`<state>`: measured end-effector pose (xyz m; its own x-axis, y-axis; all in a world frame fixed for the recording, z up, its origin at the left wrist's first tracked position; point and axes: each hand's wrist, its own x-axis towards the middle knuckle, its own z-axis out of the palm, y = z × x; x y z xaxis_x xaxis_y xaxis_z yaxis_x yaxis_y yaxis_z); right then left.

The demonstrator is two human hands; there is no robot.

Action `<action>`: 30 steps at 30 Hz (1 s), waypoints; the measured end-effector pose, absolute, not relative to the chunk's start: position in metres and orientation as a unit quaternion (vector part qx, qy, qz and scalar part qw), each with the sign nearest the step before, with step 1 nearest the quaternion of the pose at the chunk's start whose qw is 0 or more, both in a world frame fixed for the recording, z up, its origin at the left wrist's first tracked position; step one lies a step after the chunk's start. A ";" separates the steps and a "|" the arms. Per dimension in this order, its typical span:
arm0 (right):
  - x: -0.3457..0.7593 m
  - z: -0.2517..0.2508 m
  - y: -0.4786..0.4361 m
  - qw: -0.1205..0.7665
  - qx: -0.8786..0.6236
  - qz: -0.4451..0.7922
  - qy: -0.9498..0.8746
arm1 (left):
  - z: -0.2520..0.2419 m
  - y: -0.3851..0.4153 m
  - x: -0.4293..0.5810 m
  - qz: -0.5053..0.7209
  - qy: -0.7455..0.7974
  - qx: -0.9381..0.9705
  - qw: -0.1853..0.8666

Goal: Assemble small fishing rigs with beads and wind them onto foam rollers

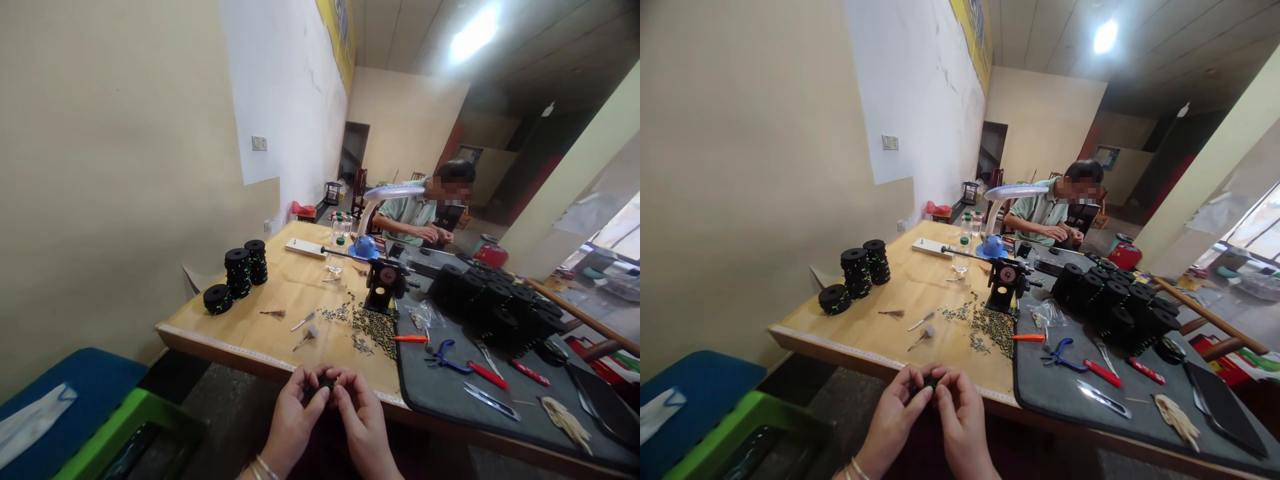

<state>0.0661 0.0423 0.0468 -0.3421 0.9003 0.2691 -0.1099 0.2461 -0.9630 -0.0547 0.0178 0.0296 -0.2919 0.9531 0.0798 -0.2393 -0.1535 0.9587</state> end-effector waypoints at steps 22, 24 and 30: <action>0.071 0.045 0.040 0.446 -0.340 0.418 -0.714 | 0.026 0.008 -0.058 0.622 0.520 0.461 0.361; 0.072 0.047 0.040 0.446 -0.339 0.431 -0.707 | 0.028 0.006 -0.057 0.621 0.522 0.461 0.358; 0.076 0.054 0.045 0.426 -0.307 0.549 -0.651 | 0.035 0.000 -0.056 0.618 0.512 0.472 0.366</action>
